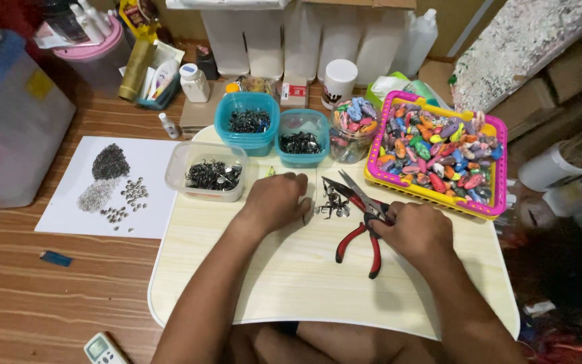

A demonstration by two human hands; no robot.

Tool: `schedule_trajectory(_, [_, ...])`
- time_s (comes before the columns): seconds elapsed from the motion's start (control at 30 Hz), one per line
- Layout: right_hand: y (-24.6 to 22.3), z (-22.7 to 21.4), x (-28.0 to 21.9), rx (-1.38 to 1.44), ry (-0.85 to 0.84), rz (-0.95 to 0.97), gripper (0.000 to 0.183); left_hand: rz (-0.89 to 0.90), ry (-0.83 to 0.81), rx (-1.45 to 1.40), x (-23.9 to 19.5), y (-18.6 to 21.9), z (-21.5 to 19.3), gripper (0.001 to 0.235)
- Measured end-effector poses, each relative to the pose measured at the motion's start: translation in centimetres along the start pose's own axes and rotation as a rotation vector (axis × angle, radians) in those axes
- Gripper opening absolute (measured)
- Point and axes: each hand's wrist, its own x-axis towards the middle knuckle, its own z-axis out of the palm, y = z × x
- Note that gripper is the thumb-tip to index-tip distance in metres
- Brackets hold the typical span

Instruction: Assembling fishing lures by attaching metal hooks to colorful soft plastic baits using pliers.

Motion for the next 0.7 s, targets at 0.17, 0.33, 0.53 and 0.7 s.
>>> schedule_trajectory(0.17, [0.0,0.2,0.2,-0.009,0.033,-0.004,0.041,-0.048,-0.058,0.095,1.2,-1.3,2.3,0.027])
schedule_trajectory(0.33, [-0.2,-0.2,-0.2,-0.004,0.049,-0.024,0.04,-0.061,-0.112,0.037,0.9,-0.7,1.4,0.027])
schedule_trajectory(0.53, [-0.2,-0.6,-0.6,0.009,0.032,-0.055,0.042,-0.052,-0.047,-0.237,0.4,0.0,-0.6,0.019])
schedule_trajectory(0.7, [-0.6,-1.1,-1.1,0.054,0.016,-0.045,0.039,0.007,0.198,-0.566,-0.3,1.1,-1.7,0.018])
